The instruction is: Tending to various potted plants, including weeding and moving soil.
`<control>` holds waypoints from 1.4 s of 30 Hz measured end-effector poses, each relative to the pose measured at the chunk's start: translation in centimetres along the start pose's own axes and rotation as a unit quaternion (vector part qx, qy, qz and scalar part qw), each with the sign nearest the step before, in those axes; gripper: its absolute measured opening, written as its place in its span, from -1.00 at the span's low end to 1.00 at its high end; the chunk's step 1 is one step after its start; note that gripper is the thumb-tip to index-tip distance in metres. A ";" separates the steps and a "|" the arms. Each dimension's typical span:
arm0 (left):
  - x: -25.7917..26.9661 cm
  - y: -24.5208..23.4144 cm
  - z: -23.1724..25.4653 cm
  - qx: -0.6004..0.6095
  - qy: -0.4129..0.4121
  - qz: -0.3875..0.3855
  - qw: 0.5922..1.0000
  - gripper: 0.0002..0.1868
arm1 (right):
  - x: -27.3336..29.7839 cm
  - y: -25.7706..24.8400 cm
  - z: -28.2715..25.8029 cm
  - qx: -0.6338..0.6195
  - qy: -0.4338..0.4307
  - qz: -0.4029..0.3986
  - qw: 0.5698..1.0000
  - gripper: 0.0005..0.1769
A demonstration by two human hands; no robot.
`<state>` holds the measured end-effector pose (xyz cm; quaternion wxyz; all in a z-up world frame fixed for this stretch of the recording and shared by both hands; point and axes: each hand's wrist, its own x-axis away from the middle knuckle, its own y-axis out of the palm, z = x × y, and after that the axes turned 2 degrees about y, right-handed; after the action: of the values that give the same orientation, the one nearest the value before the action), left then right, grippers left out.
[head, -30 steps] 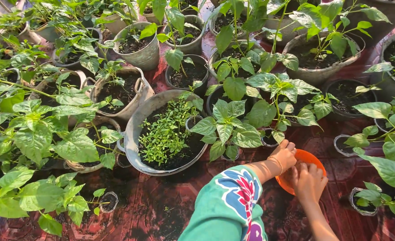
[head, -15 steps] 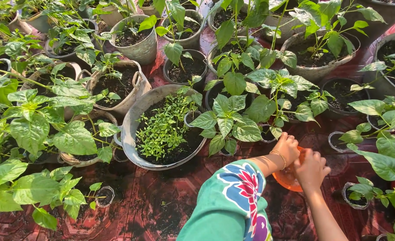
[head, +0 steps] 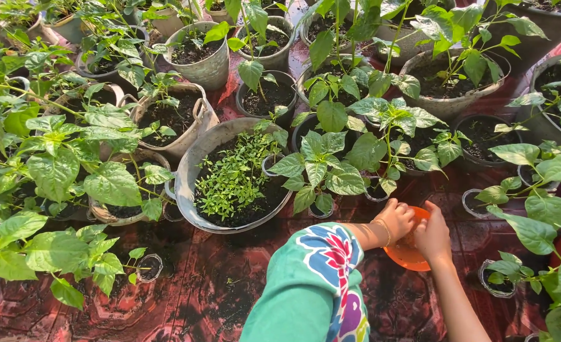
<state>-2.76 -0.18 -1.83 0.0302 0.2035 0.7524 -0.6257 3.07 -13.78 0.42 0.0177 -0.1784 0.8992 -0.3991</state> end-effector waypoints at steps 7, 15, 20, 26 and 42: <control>5.0 -3.3 1.1 0.099 0.047 -0.162 0.981 -0.73 | 2.8 -7.4 -15.5 -0.242 -0.230 0.179 0.926 -0.79; 10.9 -7.5 -0.1 0.233 -0.059 -0.220 0.945 -0.76 | 4.2 -8.1 -34.4 -0.549 -0.351 0.045 0.757 -0.84; 19.4 -5.7 -5.8 0.273 -0.109 -0.271 0.917 -0.43 | 7.8 0.4 -38.4 -0.523 -0.230 -0.259 0.779 -0.77; 23.0 -16.9 -7.3 0.205 -0.418 -0.459 0.757 -0.70 | 10.3 8.7 -35.4 -0.476 -0.228 -0.390 0.754 -0.73; 24.7 -10.0 -10.7 0.252 -0.485 -0.414 0.728 -0.71 | 8.7 11.5 -26.7 -0.159 -0.289 -0.467 0.820 -0.69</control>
<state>-26.60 15.30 2.33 0.0764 -0.4589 0.4595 -0.7566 -13.24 9.47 11.23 0.0598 -0.6848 0.7125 -0.1406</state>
